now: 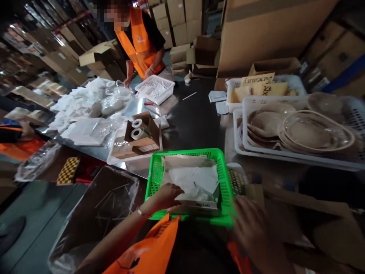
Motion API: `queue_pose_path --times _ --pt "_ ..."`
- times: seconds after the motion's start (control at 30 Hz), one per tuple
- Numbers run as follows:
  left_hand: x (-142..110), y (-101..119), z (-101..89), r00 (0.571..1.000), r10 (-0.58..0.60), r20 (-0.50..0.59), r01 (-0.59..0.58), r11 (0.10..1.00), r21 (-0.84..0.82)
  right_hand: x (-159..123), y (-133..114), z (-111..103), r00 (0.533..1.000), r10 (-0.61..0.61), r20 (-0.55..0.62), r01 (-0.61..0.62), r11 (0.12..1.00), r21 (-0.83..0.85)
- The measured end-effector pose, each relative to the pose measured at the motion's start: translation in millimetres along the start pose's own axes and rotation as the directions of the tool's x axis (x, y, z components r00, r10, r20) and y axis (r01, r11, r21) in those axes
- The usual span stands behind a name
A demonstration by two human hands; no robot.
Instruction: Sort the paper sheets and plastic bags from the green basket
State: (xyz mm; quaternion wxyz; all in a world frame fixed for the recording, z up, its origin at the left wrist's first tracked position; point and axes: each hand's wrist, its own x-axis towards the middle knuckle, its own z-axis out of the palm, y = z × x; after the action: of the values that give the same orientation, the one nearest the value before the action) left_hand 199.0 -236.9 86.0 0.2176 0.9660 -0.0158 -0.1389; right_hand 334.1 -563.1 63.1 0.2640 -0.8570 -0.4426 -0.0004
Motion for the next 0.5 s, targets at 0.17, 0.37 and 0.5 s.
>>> queue_pose_path --times 0.17,0.37,0.5 --pt "-40 5 48.4 0.993 -0.119 -0.027 0.117 0.992 -0.050 21 -43 76 0.960 -0.278 -0.034 0.267 0.946 -0.183" --pt "-51 3 71.0 0.980 -0.143 -0.137 0.124 0.983 -0.137 -3 -20 93 0.973 -0.230 0.005 0.230 0.973 -0.027" --pt "-49 1 65.8 0.925 -0.287 -0.249 0.250 0.953 -0.170 2 -19 88 0.959 -0.281 0.031 0.282 0.959 -0.016"
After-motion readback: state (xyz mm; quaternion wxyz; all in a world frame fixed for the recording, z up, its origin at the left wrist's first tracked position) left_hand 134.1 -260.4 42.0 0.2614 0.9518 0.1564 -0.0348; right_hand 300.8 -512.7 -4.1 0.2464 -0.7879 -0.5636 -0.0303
